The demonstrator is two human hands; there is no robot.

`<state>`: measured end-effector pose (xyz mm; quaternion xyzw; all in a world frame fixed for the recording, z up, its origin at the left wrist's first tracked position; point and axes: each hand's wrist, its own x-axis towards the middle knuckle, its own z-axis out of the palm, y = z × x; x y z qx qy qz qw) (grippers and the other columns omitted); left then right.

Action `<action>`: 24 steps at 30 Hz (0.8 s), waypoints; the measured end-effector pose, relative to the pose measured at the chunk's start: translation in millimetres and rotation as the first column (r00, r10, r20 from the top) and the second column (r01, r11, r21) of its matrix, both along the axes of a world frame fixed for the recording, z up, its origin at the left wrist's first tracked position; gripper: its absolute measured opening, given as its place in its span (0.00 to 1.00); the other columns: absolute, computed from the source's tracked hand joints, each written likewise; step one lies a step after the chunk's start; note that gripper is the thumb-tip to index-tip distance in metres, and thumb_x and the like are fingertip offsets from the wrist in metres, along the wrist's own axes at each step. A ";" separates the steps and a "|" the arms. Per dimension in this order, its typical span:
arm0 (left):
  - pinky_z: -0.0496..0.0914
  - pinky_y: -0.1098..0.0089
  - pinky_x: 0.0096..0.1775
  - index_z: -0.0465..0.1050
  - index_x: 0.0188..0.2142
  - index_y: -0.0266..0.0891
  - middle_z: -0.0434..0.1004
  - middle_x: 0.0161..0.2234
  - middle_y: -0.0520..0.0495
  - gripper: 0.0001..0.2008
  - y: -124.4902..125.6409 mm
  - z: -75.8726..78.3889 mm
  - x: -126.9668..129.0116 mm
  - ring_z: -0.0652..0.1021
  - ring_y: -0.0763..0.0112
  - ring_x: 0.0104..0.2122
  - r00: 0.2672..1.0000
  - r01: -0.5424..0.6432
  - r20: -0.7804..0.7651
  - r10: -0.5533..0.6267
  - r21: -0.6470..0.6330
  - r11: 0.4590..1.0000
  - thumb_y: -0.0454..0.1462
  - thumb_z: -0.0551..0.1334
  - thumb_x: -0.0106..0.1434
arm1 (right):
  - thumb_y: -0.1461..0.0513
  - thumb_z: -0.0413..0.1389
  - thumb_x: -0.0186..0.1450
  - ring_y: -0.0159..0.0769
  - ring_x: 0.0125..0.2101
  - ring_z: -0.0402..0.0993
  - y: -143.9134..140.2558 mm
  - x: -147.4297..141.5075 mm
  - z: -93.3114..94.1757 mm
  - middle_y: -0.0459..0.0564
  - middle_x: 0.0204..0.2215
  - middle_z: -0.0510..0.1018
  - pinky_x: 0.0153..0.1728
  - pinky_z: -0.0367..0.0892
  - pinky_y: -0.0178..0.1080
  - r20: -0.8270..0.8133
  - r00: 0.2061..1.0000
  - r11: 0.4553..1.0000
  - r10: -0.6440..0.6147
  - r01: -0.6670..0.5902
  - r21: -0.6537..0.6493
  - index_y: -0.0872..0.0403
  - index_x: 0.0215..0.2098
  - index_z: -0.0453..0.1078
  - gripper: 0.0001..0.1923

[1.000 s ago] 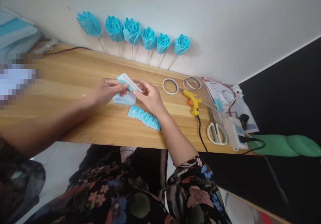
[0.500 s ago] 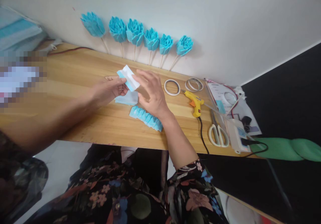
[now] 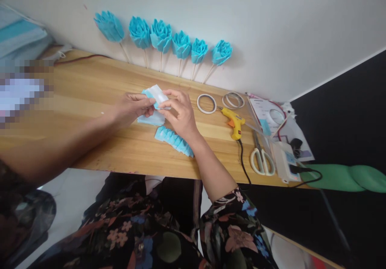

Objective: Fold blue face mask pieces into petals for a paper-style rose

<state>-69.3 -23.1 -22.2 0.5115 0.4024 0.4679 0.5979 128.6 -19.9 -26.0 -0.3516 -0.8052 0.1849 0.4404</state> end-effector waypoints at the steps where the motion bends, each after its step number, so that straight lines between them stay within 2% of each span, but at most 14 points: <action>1: 0.66 0.72 0.25 0.75 0.20 0.38 0.74 0.19 0.49 0.15 0.0 -0.1 -0.1 0.71 0.76 0.21 1.000 -0.005 -0.014 0.005 0.010 1.000 0.42 0.71 0.59 | 0.57 0.62 0.66 0.46 0.56 0.69 -0.4 -0.4 -0.2 0.47 0.52 0.76 0.62 0.60 0.59 -0.018 1.000 1.000 -0.004 0.003 -0.022 0.45 0.34 0.75 0.02; 5: 0.65 0.72 0.24 0.76 0.21 0.38 0.74 0.19 0.49 0.15 -1.4 1.3 -0.2 0.70 0.76 0.20 0.994 -0.012 -0.105 0.019 0.071 0.997 0.43 0.69 0.59 | 0.53 0.61 0.66 0.42 0.53 0.72 -0.5 -2.3 -3.2 0.49 0.50 0.78 0.58 0.67 0.52 -0.111 0.993 0.987 -0.028 0.010 -0.160 0.47 0.34 0.73 0.07; 9: 0.65 0.71 0.26 0.78 0.23 0.38 0.74 0.19 0.50 0.13 -4.0 4.2 -0.4 0.70 0.75 0.19 0.984 -0.009 -0.174 0.029 0.117 0.993 0.42 0.68 0.61 | 0.50 0.60 0.65 0.39 0.50 0.75 1.0 -3.8 -7.6 0.49 0.46 0.79 0.51 0.72 0.43 -0.232 0.971 0.951 -0.048 -0.026 -0.308 0.48 0.36 0.71 0.12; 15: 0.65 0.71 0.26 0.78 0.23 0.39 0.74 0.19 0.50 0.13 -3.3 2.4 -1.4 0.70 0.75 0.20 0.980 -0.011 -0.196 0.039 0.140 0.990 0.42 0.68 0.61 | 0.51 0.62 0.63 0.31 0.35 0.74 2.1 -3.5 -8.1 0.44 0.36 0.79 0.39 0.71 0.37 -0.242 0.966 0.919 -0.090 -0.013 -0.393 0.50 0.36 0.71 0.12; 19: 0.65 0.73 0.25 0.78 0.23 0.39 0.74 0.19 0.50 0.14 -2.6 1.0 -2.3 0.70 0.76 0.20 0.976 -0.010 -0.215 0.045 0.162 0.987 0.43 0.68 0.61 | 0.51 0.64 0.61 0.32 0.35 0.75 3.4 -2.8 -8.7 0.44 0.35 0.80 0.40 0.73 0.39 -0.300 0.951 0.913 -0.078 -0.053 -0.404 0.48 0.45 0.72 0.17; 22: 0.65 0.72 0.25 0.78 0.24 0.38 0.74 0.19 0.50 0.15 -3.6 3.2 -2.8 0.71 0.75 0.20 0.974 0.010 -0.227 0.029 0.168 0.986 0.45 0.67 0.63 | 0.49 0.63 0.61 0.35 0.38 0.77 4.3 -1.8 -9.7 0.45 0.37 0.81 0.44 0.74 0.42 -0.265 0.963 0.901 -0.053 -0.068 -0.428 0.46 0.55 0.71 0.25; 24: 0.66 0.72 0.25 0.78 0.24 0.38 0.74 0.20 0.49 0.17 -4.0 4.7 -2.9 0.71 0.75 0.20 0.973 0.032 -0.230 0.008 0.169 0.985 0.46 0.66 0.64 | 0.48 0.62 0.62 0.37 0.41 0.77 4.7 -1.4 -10.5 0.46 0.39 0.82 0.46 0.74 0.44 -0.239 0.970 0.903 -0.039 -0.068 -0.424 0.45 0.57 0.70 0.27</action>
